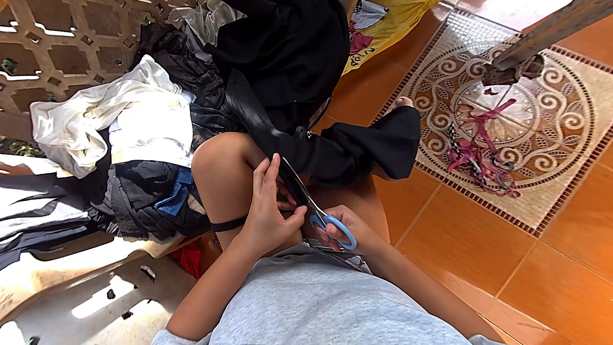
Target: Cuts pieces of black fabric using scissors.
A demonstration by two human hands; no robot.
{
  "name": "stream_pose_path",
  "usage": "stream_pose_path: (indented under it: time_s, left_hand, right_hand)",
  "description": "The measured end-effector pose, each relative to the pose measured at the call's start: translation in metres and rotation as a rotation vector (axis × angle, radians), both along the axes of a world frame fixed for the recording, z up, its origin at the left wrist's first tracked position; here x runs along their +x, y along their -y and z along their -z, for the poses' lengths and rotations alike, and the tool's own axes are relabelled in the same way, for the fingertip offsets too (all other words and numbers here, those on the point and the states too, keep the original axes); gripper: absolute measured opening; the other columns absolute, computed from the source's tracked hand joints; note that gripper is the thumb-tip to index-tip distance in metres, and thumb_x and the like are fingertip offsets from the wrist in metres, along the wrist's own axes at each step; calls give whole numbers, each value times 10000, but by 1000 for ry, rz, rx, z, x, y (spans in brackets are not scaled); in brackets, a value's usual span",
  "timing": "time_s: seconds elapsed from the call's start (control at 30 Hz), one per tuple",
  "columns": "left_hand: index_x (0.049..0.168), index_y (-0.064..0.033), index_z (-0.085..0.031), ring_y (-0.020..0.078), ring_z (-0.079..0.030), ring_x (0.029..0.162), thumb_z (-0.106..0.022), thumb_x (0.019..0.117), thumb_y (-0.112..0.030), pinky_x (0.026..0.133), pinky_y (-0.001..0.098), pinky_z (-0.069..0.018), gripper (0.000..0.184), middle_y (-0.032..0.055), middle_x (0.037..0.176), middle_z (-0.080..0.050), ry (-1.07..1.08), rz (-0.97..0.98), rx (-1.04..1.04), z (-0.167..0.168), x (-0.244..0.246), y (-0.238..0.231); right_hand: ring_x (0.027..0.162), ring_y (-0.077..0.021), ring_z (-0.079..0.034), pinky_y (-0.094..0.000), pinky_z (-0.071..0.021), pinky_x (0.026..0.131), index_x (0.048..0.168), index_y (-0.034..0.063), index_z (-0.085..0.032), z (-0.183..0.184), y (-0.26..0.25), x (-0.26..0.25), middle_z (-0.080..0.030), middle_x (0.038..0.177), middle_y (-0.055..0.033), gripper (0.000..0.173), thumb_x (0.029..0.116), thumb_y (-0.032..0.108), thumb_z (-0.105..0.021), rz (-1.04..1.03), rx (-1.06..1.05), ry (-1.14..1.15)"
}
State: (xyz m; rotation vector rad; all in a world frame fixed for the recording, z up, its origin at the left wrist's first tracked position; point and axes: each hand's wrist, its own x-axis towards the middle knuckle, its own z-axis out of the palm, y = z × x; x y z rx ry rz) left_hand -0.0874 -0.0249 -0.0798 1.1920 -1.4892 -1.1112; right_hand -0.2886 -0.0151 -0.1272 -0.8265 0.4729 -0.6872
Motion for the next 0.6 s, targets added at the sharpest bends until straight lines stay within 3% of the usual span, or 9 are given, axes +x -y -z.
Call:
stream_pose_path:
  time_s: [0.47, 0.6]
  left_hand:
    - [1571, 122, -105, 17, -645, 912, -762, 793, 30, 735, 164, -577, 1023, 278, 1452, -322, -1, 9, -27, 3, 1, -3]
    - [1564, 135, -118, 16, -643, 916, -769, 789, 30, 738, 157, -574, 1017, 273, 1447, -334, -8, 20, -29, 3, 1, -3]
  right_hand:
    - [531, 107, -524, -72, -417, 487, 746, 217, -676, 1, -4, -1, -602, 640, 173, 302, 930, 455, -710, 14, 38, 9]
    - [511, 85, -550, -91, -446, 473, 729, 226, -662, 0, -2, -7, -608, 622, 171, 331, 894, 504, -732, -36, 42, -69]
